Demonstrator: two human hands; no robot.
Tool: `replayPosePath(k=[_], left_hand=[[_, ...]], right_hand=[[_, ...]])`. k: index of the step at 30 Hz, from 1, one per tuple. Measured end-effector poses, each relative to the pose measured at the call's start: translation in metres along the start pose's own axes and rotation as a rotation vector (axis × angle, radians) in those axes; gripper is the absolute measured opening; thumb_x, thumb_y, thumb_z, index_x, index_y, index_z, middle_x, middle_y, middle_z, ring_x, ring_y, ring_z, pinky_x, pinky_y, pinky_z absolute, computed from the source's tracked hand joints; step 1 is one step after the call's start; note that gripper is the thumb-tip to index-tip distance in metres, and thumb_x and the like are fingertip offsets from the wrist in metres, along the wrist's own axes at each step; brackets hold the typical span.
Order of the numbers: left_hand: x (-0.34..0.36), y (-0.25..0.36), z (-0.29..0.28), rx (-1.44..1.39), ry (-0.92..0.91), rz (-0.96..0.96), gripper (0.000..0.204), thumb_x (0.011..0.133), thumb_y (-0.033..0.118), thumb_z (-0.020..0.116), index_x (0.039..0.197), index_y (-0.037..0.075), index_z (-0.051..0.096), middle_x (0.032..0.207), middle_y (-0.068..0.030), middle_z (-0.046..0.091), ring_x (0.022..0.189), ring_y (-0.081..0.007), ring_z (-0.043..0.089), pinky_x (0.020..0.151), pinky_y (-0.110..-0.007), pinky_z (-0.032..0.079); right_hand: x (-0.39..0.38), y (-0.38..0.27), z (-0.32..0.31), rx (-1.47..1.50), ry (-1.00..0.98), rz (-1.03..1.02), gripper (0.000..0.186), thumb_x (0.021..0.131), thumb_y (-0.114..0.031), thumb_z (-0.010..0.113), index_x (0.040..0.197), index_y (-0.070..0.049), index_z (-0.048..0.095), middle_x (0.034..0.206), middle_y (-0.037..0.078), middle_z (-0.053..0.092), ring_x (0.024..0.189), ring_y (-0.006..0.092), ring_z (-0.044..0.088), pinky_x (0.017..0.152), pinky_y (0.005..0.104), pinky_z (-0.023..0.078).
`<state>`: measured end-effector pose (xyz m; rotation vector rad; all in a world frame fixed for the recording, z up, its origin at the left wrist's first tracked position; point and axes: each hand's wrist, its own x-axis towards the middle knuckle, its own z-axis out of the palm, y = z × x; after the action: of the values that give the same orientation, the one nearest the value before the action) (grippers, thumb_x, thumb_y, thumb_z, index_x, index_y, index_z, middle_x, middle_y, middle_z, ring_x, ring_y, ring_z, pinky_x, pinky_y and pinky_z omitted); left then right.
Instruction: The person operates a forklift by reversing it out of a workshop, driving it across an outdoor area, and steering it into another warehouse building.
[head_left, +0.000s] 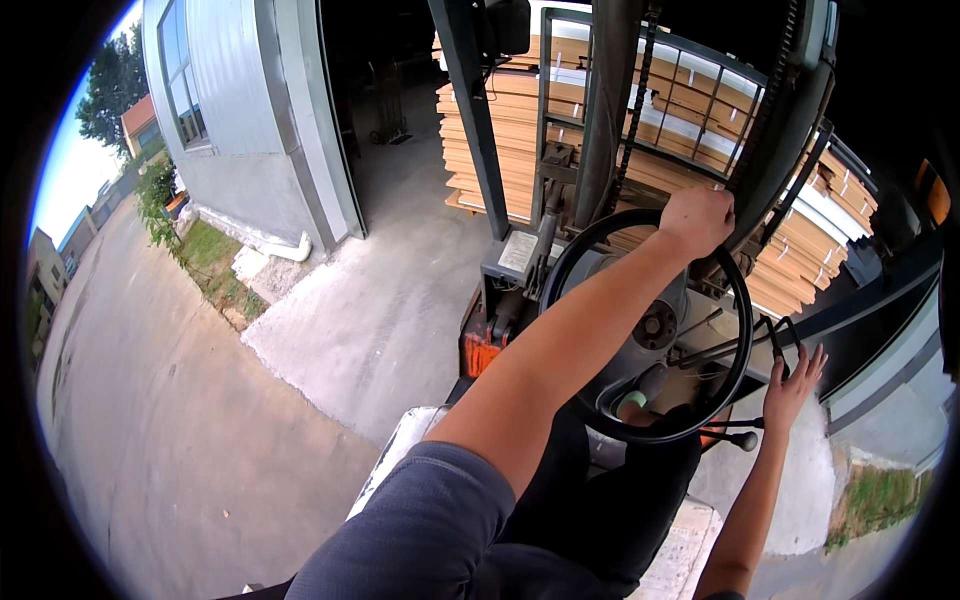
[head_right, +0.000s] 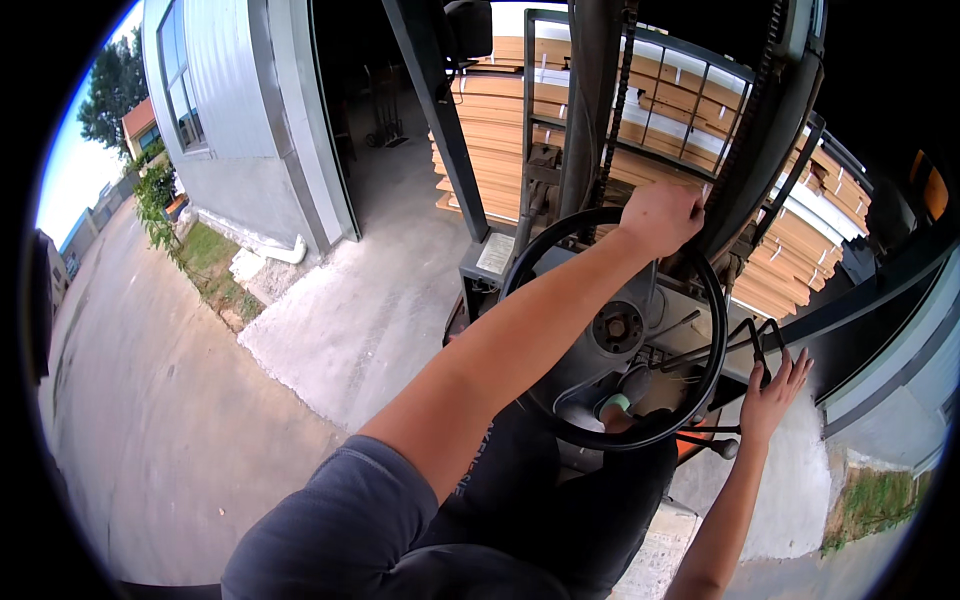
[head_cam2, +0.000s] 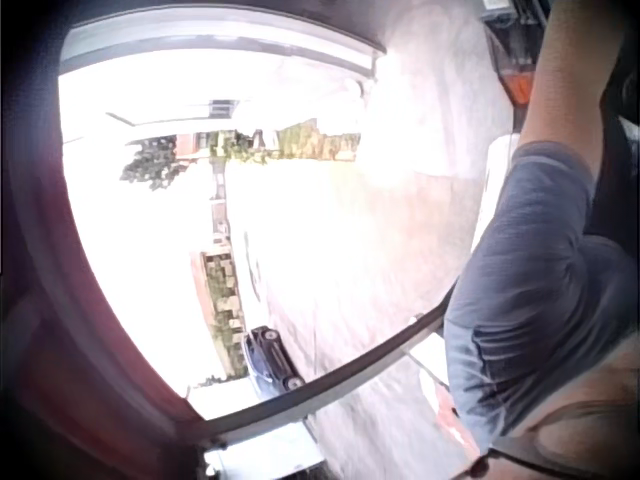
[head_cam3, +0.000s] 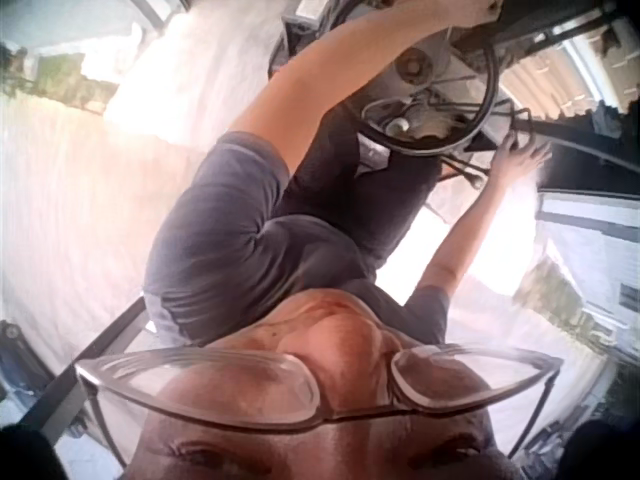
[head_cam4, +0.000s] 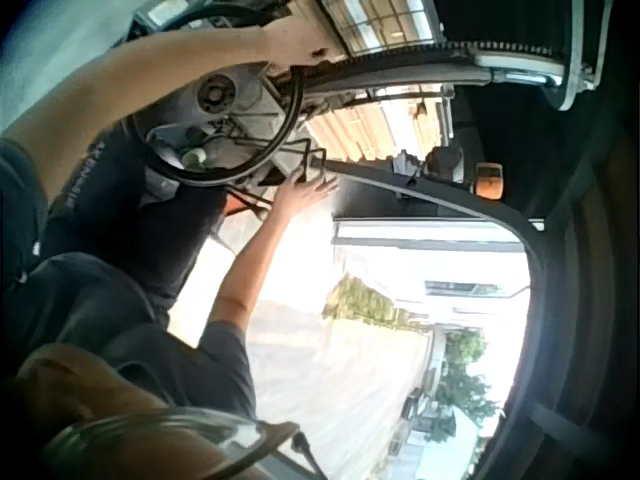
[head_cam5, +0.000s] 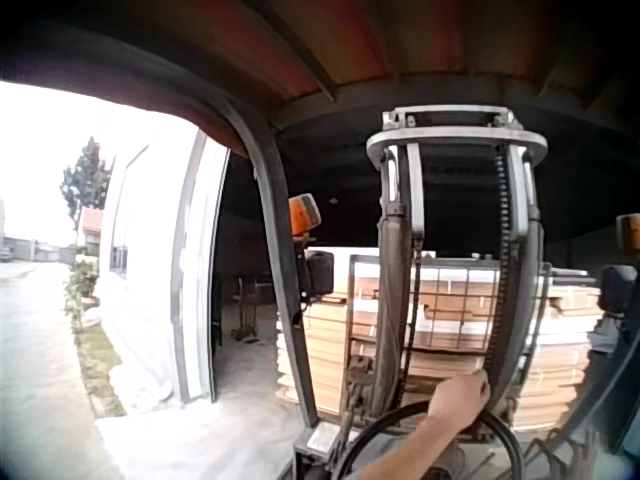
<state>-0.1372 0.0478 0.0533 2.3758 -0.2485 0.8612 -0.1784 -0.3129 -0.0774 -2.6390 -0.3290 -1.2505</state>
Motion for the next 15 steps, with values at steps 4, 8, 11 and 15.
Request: replayPosePath(k=[4, 8, 11, 15], left_hand=[[-0.019, -0.030, -0.027, -0.015, 0.083, -0.034, 0.017, 0.091, 0.026, 0.067, 0.096, 0.012, 0.075, 0.084, -0.0114, 0.075, 0.084, -0.0349, 0.072, 0.077, -0.046, 0.059], [-0.023, -0.020, -0.034, -0.013, 0.117, -0.062, 0.017, 0.091, 0.027, 0.068, 0.095, 0.013, 0.075, 0.081, -0.0113, 0.074, 0.081, -0.0346, 0.072, 0.074, -0.045, 0.058], [-0.026, -0.029, -0.041, 0.011, 0.123, -0.112, 0.016, 0.090, 0.028, 0.069, 0.094, 0.013, 0.075, 0.080, -0.0114, 0.074, 0.079, -0.0352, 0.072, 0.073, -0.046, 0.058], [-0.035, -0.026, -0.056, 0.000, 0.091, -0.143, 0.018, 0.092, 0.029, 0.067, 0.094, 0.012, 0.073, 0.079, -0.0114, 0.075, 0.079, -0.0351, 0.072, 0.075, -0.047, 0.058]], right_hand=[[0.002, -0.008, -0.001, 0.051, -0.005, 0.043, 0.049, 0.102, -0.025, 0.062, 0.144, -0.001, 0.051, 0.166, 0.022, 0.033, 0.156, 0.0440, 0.025, 0.124, 0.0523, 0.026], [0.008, 0.007, -0.021, 0.019, -0.044, 0.094, 0.049, 0.105, -0.029, 0.058, 0.144, 0.001, 0.052, 0.162, 0.022, 0.040, 0.152, 0.0397, 0.034, 0.122, 0.0486, 0.031], [0.010, 0.009, -0.028, 0.068, -0.171, 0.224, 0.044, 0.107, -0.030, 0.054, 0.135, 0.003, 0.061, 0.142, 0.020, 0.060, 0.133, 0.0386, 0.054, 0.111, 0.0452, 0.043], [0.002, 0.010, -0.045, 0.104, -0.171, 0.114, 0.040, 0.105, -0.026, 0.056, 0.131, 0.003, 0.063, 0.137, 0.018, 0.063, 0.127, 0.0385, 0.057, 0.109, 0.0443, 0.045]])
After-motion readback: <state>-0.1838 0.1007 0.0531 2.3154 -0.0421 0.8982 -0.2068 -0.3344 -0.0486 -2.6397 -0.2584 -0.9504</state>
